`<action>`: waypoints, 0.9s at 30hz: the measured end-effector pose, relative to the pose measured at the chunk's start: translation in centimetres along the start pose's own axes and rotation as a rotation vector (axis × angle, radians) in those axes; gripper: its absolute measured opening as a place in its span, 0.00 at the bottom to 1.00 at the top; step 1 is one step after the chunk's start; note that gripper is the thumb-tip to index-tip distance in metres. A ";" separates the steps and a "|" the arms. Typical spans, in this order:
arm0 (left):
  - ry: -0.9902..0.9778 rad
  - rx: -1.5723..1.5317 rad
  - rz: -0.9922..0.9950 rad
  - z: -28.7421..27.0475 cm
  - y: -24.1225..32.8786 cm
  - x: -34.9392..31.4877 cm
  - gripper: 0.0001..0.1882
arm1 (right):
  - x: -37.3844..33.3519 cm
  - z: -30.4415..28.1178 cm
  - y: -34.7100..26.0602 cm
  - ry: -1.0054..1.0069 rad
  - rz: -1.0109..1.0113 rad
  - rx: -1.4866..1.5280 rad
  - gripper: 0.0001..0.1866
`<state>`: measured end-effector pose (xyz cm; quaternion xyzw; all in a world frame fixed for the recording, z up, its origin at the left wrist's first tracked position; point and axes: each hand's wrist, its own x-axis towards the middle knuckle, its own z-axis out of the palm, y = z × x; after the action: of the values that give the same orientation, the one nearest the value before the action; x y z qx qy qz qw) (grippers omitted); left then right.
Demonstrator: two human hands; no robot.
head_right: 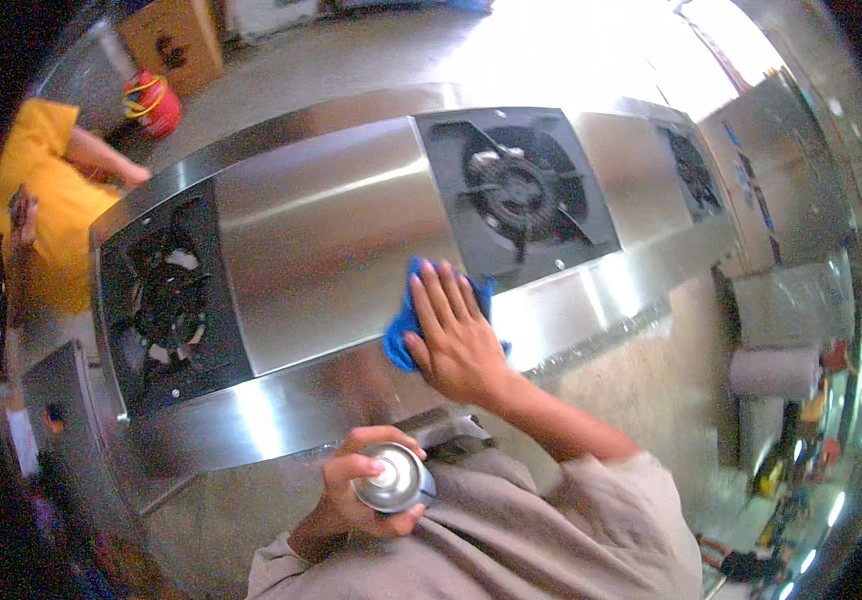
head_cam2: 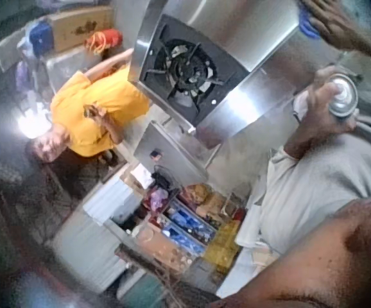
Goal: The person sprays a cleaning agent onto a stainless steel commercial stove and wipes the surface with a blue cloth. They repeatedly spray and wipe different sections of the stove top and front panel, moving around the appliance to reach various areas.
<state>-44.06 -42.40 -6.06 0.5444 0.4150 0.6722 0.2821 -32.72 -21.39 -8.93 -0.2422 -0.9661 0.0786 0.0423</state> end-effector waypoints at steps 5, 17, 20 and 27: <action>-0.002 0.047 0.000 0.1 0.6 0.2 0.38 | 13.8 -0.8 4.3 0.079 0.043 -0.031 0.38; 0.218 0.273 -0.115 -4.5 5.8 -5.4 0.40 | 8.0 1.3 -1.8 0.061 -0.016 -0.064 0.36; 0.251 0.337 -0.163 -6.7 8.6 -7.7 0.39 | 10.7 1.8 -1.0 0.111 0.008 -0.107 0.33; 0.553 0.482 -0.103 -16.2 12.2 -17.1 0.36 | 17.9 3.9 -1.6 0.272 0.255 -0.039 0.29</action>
<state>-54.58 -66.75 -5.07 0.3715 0.6487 0.6619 0.0564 -49.62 -14.83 -11.68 -0.3720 -0.9143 0.0313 0.1574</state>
